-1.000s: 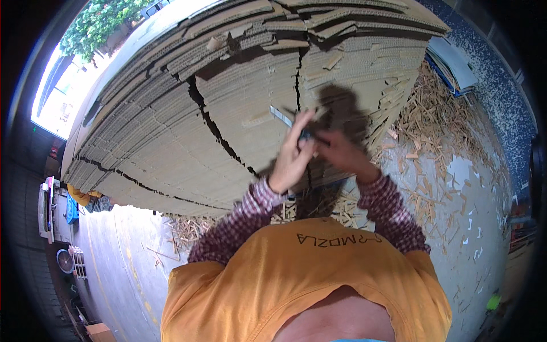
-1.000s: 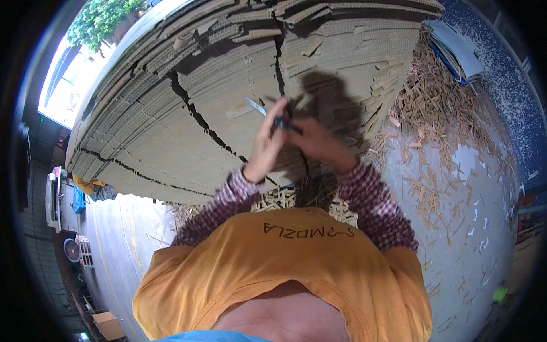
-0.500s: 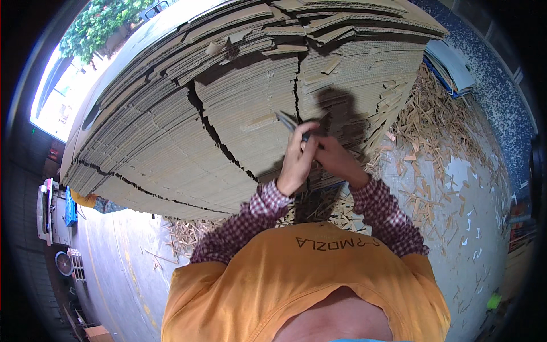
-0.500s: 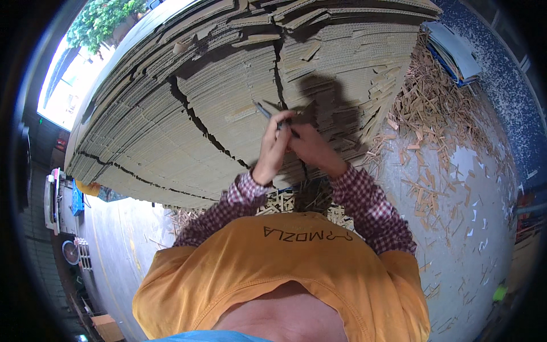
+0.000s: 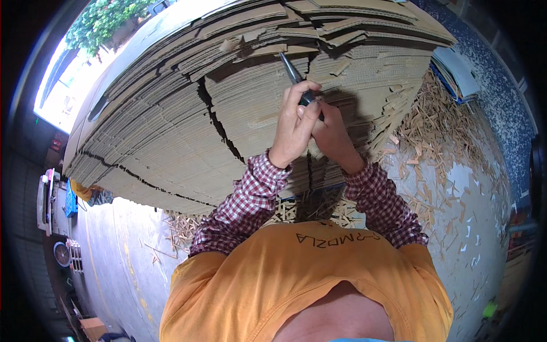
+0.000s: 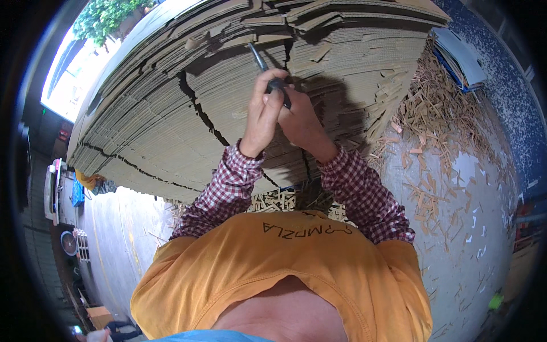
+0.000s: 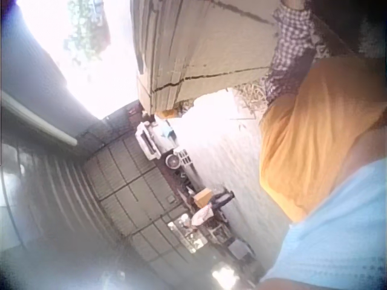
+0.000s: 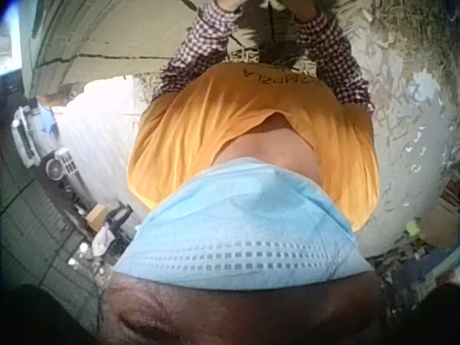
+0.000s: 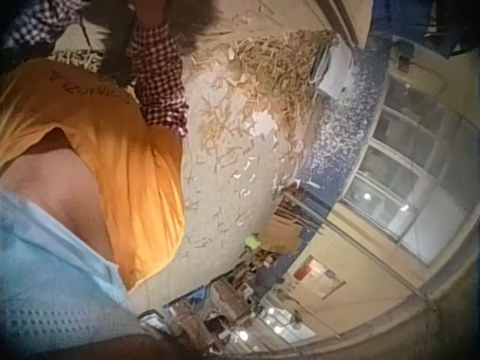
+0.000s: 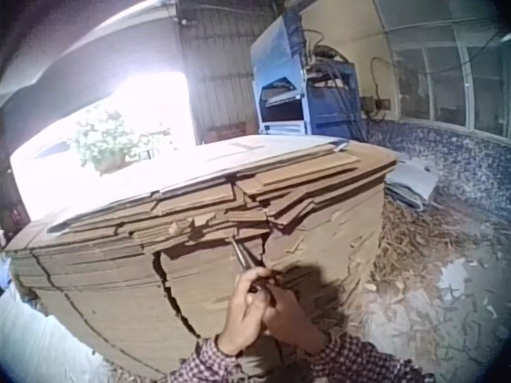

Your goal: Using a utility knife to cut shapes out of a large stack of cardboard sheets.

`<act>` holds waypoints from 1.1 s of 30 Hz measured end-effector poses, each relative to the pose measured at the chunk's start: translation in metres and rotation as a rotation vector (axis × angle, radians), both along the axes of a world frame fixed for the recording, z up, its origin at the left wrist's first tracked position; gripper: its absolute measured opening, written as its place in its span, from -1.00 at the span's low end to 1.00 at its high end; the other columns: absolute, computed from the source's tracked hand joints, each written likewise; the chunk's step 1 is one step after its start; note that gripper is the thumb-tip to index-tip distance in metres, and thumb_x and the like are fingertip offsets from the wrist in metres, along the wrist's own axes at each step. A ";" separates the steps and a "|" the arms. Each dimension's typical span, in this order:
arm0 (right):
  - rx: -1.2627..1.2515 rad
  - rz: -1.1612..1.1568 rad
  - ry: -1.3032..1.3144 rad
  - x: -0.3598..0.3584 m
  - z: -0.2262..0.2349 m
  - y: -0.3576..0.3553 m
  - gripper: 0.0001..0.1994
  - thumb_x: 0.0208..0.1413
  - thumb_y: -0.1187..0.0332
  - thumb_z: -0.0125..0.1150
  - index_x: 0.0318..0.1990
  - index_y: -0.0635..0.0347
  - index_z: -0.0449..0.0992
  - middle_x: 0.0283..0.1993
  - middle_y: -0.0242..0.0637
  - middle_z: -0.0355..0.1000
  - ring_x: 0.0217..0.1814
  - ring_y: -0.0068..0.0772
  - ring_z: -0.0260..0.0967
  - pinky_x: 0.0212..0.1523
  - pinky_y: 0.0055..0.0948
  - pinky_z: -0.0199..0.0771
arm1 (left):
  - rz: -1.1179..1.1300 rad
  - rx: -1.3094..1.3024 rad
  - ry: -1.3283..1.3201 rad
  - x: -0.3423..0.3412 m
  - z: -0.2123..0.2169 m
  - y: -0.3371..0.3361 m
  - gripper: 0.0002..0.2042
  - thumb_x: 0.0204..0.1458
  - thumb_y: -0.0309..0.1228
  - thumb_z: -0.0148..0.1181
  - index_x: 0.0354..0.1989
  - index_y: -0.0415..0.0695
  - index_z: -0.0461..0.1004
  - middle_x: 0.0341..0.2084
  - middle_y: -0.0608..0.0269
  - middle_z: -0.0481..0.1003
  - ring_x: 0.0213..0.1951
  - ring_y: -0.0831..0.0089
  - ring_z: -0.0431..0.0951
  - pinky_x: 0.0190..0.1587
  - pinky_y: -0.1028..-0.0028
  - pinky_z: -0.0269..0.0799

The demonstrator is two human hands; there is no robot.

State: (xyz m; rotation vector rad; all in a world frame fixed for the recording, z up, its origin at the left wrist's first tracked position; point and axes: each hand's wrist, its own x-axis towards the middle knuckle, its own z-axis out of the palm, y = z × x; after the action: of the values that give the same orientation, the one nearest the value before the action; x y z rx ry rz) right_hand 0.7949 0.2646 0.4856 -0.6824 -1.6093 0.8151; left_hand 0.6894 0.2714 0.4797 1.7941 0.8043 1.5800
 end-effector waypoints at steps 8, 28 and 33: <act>-0.074 -0.028 0.070 -0.011 -0.026 -0.006 -0.83 0.11 0.39 0.01 -0.31 0.36 0.35 -0.46 -0.11 0.35 -0.42 -0.42 0.24 -0.35 -0.41 0.28 | 0.108 0.162 0.147 -0.007 -0.003 -0.009 -0.69 0.09 -0.24 -0.03 -0.10 -0.20 0.30 -0.28 0.07 0.30 -0.19 0.22 0.33 -0.10 0.43 0.21; -0.329 0.163 -0.091 0.031 0.017 0.018 -0.63 0.13 0.15 0.03 -0.19 0.35 0.49 -0.38 -0.42 0.40 -0.34 -0.67 0.24 -0.35 -0.55 0.25 | -0.076 0.001 -0.004 -0.011 0.013 -0.010 -0.51 0.14 -0.29 -0.04 0.21 -0.20 0.07 0.02 0.06 0.27 0.01 0.31 0.33 0.06 0.35 0.25; -0.062 0.063 -0.189 0.015 -0.046 -0.052 -0.70 0.08 0.22 0.01 -0.25 0.33 0.44 -0.41 0.01 0.39 -0.28 -0.08 0.38 -0.31 -0.27 0.31 | -0.138 -0.186 0.003 -0.007 -0.047 -0.061 -0.62 0.12 -0.31 -0.07 0.08 -0.24 0.22 -0.02 0.10 0.30 0.01 0.30 0.33 0.07 0.40 0.21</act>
State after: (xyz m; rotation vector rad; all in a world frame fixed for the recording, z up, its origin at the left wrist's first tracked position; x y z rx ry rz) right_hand 0.8103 0.2122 0.4398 -0.7750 -1.7892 0.8709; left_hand 0.6827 0.2101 0.4327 1.6809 0.7839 1.3684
